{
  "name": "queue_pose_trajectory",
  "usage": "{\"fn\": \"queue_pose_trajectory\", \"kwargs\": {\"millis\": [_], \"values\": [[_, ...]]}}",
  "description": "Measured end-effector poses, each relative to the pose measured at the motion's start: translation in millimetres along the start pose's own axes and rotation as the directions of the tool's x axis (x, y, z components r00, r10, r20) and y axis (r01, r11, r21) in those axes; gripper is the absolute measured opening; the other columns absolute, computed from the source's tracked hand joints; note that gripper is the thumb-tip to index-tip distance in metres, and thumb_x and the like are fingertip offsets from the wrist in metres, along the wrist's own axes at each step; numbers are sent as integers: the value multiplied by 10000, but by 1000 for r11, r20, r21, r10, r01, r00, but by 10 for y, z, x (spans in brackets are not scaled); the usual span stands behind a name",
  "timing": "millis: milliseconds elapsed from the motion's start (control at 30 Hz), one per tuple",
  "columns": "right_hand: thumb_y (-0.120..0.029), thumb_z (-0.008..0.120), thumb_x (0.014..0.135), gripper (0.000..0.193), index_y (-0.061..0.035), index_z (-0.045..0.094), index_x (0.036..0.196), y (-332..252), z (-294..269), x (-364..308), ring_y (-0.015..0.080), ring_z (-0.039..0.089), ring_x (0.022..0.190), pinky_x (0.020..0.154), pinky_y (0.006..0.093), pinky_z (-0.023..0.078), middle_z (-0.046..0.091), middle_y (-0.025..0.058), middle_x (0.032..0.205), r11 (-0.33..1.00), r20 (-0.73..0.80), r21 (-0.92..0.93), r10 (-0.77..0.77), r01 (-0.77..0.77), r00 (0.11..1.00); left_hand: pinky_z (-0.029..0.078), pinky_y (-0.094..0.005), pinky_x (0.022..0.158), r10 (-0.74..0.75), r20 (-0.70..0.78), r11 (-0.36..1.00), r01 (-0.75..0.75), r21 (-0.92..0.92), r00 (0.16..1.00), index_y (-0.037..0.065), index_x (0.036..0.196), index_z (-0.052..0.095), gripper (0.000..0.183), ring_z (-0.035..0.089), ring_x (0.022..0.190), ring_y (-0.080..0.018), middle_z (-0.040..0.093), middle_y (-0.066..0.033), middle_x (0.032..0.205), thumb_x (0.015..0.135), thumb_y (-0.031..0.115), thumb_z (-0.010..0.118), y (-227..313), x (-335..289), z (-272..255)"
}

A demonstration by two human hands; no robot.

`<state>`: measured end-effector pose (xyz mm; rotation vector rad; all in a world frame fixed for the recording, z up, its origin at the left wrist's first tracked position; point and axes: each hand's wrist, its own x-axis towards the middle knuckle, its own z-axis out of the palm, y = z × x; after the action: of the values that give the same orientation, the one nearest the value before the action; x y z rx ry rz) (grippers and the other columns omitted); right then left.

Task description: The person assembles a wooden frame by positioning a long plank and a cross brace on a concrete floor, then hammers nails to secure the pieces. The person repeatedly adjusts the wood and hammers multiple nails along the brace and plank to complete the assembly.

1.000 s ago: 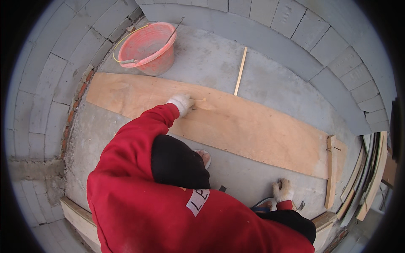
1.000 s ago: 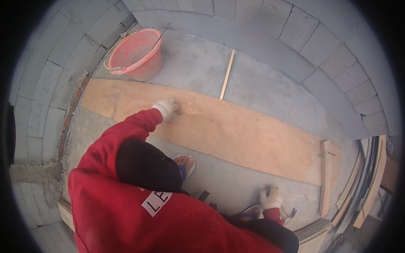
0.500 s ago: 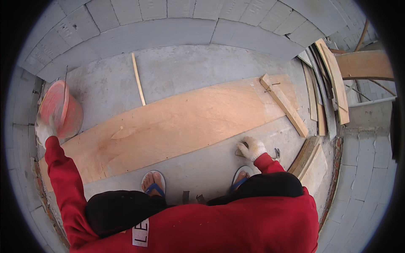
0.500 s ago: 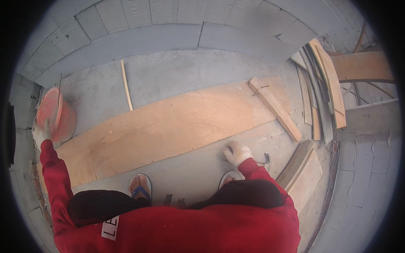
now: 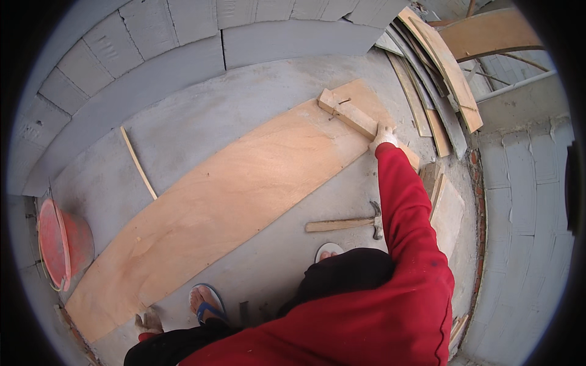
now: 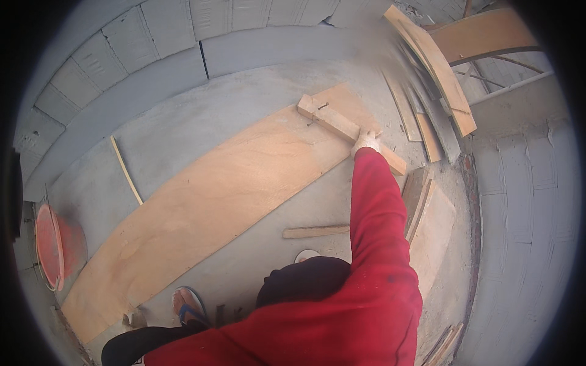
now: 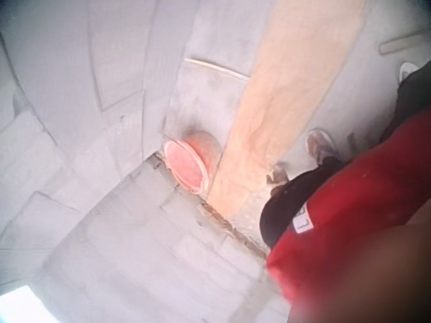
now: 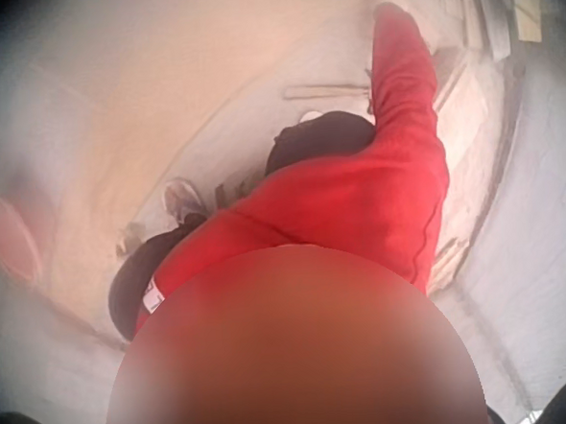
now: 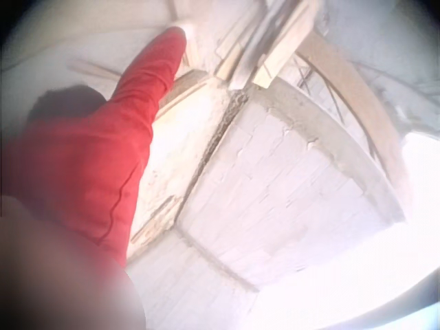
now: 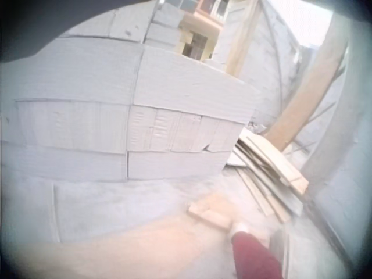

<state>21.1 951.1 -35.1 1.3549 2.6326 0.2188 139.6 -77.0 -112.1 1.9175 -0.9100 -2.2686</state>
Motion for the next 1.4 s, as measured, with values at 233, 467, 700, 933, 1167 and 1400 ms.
{"fn": "queue_pose_trajectory", "kwargs": {"millis": [233, 467, 700, 933, 1167, 1400], "values": [[-127, 714, 874, 638, -177, 474, 1463, -930, -391, -184, 395, 425, 1392, 1101, 506, 464, 478, 159, 1452, 980, -79, 83, -175, 181, 981, 524, -528, 958, -121, -175, 991, 130, 41, 977, 143, 1547, 281, 1011, 577, 1224, -372, 435, -99, 1513, 767, 471, 835, 12, -333, 422], [-217, 878, 733, 879, -138, 439, 1490, -2543, -1984, -995, 434, 329, 1451, 1141, 502, 406, 334, 219, 1567, 684, -518, 5, -623, 730, 587, 545, -531, 894, -139, -206, 987, 119, -110, 969, 134, 1533, 306, 1028, 561, 1146, -333, 435, -90, 1491, 731, 501, 835, -333, -448, 713], [-616, 737, 766, 976, -130, 401, 1542, -2512, -730, -2735, 414, 239, 1498, 1218, 582, 181, 262, 252, 1607, -238, 212, -22, -950, 971, -228, 570, -406, 755, 42, -27, 999, -42, -29, 999, 128, 1330, 529, 740, 576, 998, -284, 530, -85, 1319, 778, 568, 752, -511, -246, 570], [-673, 746, 730, 1055, -240, 324, 1595, -2784, -880, -3121, 443, 181, 1525, 1180, 668, 154, 193, 270, 1638, -376, 350, -44, -874, 926, -338, 614, -385, 790, -171, 6, 975, 170, -147, 985, 84, 1274, 600, 607, 577, 1127, -342, 555, -147, 1299, 834, 469, 761, -301, -736, 800], [-565, 725, 826, 966, -276, 253, 1617, -2938, -579, -3350, 480, 138, 1533, 1183, 661, 148, 130, 296, 1655, -295, 421, -147, -882, 944, -211, 635, -367, 763, -221, -72, 919, 183, -348, 973, 77, 1258, 610, 595, 646, 1011, -325, 596, -168, 1220, 828, 447, 790, -333, -898, 1243], [-192, 387, 1024, 625, -150, 210, 1622, -2868, -315, -3502, 577, 288, 1445, 1152, 674, 265, 214, 358, 1605, -320, 418, -238, -886, 917, -200, 615, -426, 847, -94, 109, 974, 114, -195, 990, 111, 1317, 578, 561, 680, 1034, -308, 615, -141, 1255, 886, 430, 742, -413, -925, 1102]]}}
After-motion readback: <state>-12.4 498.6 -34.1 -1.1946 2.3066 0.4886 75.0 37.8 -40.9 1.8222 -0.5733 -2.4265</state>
